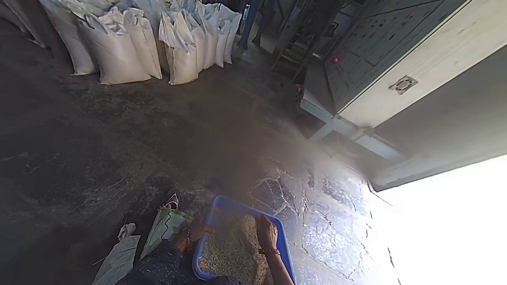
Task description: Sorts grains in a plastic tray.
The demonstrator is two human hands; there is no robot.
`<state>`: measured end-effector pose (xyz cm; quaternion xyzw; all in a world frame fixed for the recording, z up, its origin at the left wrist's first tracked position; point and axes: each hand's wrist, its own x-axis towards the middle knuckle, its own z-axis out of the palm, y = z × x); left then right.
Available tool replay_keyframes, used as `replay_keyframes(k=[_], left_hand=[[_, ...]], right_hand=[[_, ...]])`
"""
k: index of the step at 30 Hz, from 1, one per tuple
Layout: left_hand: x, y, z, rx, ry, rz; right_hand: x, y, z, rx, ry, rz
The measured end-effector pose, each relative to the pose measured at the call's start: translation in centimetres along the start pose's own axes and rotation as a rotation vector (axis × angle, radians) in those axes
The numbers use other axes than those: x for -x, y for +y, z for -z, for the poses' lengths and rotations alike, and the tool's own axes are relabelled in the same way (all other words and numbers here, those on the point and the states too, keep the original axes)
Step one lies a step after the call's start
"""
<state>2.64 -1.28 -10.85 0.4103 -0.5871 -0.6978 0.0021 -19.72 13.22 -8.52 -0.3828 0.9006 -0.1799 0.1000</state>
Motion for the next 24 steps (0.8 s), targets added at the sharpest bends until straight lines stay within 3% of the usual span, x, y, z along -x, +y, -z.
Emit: replay_keyframes(k=[7, 11, 16, 24], left_hand=[[0.2, 0.1, -0.1, 0.012, 0.006, -0.023], [0.0, 0.1, 0.0, 0.007, -0.006, -0.006], [0.1, 0.1, 0.0, 0.003, -0.011, -0.007], [0.0, 0.0, 0.0, -0.01, -0.01, -0.024]], right_hand=[[-0.8, 1.7, -0.6, -0.021, -0.046, -0.089], [-1.1, 2.2, -1.1, 0.068, -0.245, -0.175], [-0.5, 0.9, -1.4, 0.243, -0.552, 0.007], [1.1, -2.2, -1.0, 0.229, -0.624, 0.061]])
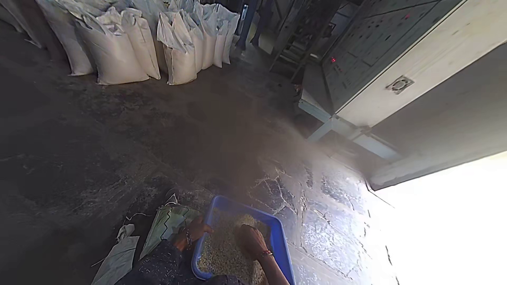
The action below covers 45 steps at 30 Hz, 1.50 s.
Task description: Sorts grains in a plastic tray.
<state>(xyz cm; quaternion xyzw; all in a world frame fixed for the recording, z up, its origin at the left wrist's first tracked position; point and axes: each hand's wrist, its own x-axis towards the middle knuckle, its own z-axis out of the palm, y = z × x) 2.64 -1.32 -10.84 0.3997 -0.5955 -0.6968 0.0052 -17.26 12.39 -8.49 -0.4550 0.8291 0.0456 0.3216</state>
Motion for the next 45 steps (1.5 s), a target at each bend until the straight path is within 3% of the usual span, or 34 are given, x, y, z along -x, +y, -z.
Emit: replay_keyframes(k=[6, 12, 16, 25, 28, 31, 38, 45], left_hand=[[0.2, 0.1, 0.0, -0.006, 0.007, -0.007], [0.0, -0.2, 0.0, 0.0, 0.006, -0.024], [0.1, 0.0, 0.1, -0.03, 0.002, -0.024], [0.0, -0.2, 0.1, -0.049, 0.011, -0.023], [0.0, -0.3, 0.1, -0.03, 0.009, -0.028], [0.1, -0.3, 0.0, -0.019, 0.01, -0.043], [0.1, -0.3, 0.0, -0.009, 0.01, -0.048], [0.3, -0.2, 0.0, -0.011, 0.015, -0.024]], right_hand=[[0.5, -0.5, 0.6, -0.04, 0.116, -0.017], [0.2, 1.6, 0.1, -0.132, 0.519, 0.005], [0.5, 2.0, -0.2, -0.117, 0.646, 0.042], [1.3, 0.5, 0.4, -0.061, 0.398, -0.001], [0.7, 1.5, -0.8, -0.097, 0.446, 0.15], [0.3, 1.7, -1.0, -0.122, 0.355, 0.203], [-0.3, 0.3, -1.0, 0.029, 0.05, 0.103], [0.5, -0.2, -0.3, 0.037, 0.026, 0.048]])
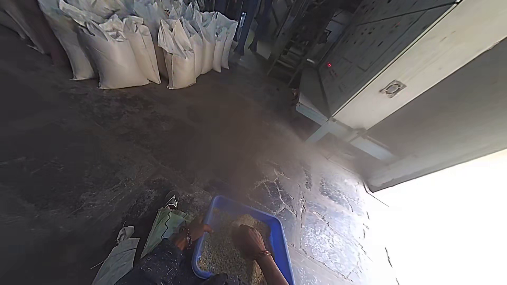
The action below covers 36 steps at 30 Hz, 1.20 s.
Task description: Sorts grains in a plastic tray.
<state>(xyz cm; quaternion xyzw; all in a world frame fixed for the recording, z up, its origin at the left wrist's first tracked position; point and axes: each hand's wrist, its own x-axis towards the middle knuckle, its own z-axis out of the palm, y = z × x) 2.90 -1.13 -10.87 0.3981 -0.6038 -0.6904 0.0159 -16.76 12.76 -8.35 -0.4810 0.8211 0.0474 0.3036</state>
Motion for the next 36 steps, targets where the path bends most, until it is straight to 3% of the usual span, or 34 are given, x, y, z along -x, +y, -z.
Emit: replay_keyframes(k=[9, 16, 25, 36], left_hand=[[-0.1, 0.0, 0.0, -0.007, 0.001, -0.001], [-0.1, -0.1, 0.0, -0.002, 0.002, -0.013], [0.0, 0.0, -0.1, 0.01, 0.004, 0.0], [-0.4, -0.4, 0.0, -0.003, -0.004, 0.007]], right_hand=[[0.5, 0.6, 0.7, -0.099, 0.371, -0.061], [0.4, 1.3, 0.0, -0.106, 0.503, 0.005], [-0.2, 1.2, 0.5, -0.086, 0.18, -0.094], [-0.5, 0.6, 0.3, -0.028, -0.007, -0.043]])
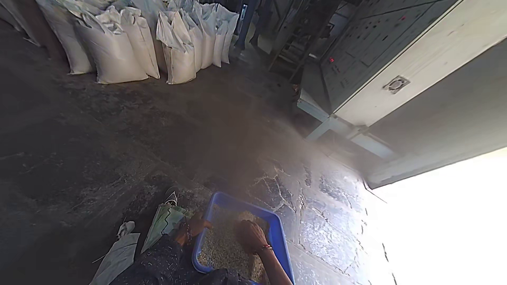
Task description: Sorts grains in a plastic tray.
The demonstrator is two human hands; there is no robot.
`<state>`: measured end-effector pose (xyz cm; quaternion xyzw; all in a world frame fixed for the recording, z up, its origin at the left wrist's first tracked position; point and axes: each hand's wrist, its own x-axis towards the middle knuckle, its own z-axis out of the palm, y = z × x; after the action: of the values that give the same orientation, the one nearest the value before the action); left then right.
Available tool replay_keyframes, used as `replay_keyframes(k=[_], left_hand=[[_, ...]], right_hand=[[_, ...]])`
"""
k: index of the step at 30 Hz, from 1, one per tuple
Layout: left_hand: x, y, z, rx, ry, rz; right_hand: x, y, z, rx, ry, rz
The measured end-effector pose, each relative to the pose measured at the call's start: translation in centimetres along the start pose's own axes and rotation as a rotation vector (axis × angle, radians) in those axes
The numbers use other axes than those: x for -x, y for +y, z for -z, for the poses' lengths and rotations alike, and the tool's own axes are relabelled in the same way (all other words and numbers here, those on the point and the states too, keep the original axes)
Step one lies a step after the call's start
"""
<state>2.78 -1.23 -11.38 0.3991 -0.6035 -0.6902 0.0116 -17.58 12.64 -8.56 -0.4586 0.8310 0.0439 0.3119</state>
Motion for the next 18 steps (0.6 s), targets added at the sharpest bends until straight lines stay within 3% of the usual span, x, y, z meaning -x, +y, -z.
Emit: replay_keyframes(k=[18], left_hand=[[0.54, 0.64, -0.14, 0.018, 0.014, 0.016]], right_hand=[[0.26, 0.26, 0.45, -0.029, 0.048, -0.04]])
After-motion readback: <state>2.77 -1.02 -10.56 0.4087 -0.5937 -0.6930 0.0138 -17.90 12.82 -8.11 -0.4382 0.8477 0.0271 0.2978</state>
